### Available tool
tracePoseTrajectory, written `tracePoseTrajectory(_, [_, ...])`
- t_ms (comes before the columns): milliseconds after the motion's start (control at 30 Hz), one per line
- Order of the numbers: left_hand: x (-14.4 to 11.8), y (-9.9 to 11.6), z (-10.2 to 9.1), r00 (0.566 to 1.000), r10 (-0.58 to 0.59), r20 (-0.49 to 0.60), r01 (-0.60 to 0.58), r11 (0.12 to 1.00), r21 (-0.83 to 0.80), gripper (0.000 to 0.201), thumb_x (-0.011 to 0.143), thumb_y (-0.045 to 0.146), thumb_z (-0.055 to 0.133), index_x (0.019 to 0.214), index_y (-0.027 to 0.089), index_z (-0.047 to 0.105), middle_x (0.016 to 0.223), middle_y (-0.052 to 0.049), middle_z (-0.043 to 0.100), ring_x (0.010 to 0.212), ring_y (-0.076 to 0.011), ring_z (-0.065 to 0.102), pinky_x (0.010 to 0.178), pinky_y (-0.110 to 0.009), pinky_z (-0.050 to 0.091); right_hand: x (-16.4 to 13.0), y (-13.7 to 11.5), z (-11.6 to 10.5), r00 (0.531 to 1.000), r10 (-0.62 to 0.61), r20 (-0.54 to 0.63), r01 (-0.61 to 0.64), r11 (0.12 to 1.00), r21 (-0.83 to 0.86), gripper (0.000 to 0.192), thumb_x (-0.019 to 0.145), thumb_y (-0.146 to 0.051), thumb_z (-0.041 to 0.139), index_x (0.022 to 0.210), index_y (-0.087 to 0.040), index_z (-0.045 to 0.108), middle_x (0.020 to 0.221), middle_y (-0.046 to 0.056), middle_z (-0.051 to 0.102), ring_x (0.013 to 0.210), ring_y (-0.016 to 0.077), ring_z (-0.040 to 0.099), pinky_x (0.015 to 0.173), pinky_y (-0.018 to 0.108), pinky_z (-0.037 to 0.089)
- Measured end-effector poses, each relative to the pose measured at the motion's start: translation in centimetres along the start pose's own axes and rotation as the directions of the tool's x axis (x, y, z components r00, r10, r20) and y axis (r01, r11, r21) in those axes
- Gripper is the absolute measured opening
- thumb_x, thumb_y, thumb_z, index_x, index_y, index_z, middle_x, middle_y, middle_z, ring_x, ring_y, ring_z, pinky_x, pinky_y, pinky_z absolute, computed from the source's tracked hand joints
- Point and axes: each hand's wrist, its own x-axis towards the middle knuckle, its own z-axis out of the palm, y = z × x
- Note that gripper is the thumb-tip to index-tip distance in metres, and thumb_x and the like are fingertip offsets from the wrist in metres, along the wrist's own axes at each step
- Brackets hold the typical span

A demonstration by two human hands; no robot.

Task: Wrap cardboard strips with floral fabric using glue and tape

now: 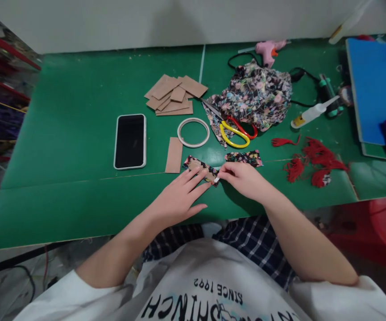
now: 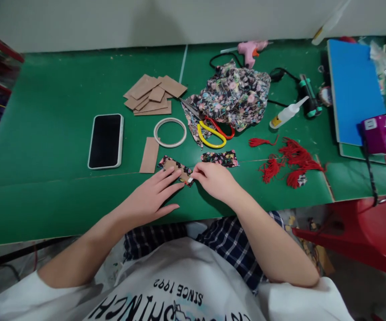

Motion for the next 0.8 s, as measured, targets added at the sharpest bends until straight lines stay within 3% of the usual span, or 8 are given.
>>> tracePoseTrajectory(367, [0.5, 1.1, -0.2, 0.999, -0.048, -0.011, 0.047, 0.999, -0.025, 0.049, 0.085, 0.041, 0.050, 0.127, 0.015, 0.047, 0.141, -0.018, 0.034, 0.134, -0.0342, 0.023, 0.107, -0.051, 0.027, -0.1, -0.4, 0.7, 0.997, -0.056, -0.046, 0.046, 0.981, -0.187, 0.016, 0.087, -0.027, 0.046, 0.080, -0.018, 0.057, 0.080, 0.002, 0.064, 0.075, 0.0142, 0.057, 0.066, 0.024, 0.037])
tracePoseTrajectory(800, [0.9, 1.9, 0.4, 0.992, -0.093, -0.086, 0.093, 0.996, -0.003, 0.049, 0.084, 0.040, 0.049, 0.126, 0.015, 0.049, 0.137, -0.019, 0.039, 0.131, -0.0348, 0.028, 0.105, -0.053, 0.029, -0.5, -0.6, 1.3, 0.994, -0.080, -0.072, 0.054, 0.952, -0.302, 0.016, 0.088, -0.027, 0.044, 0.083, -0.017, 0.056, 0.081, 0.003, 0.063, 0.075, 0.0152, 0.058, 0.063, 0.024, 0.037])
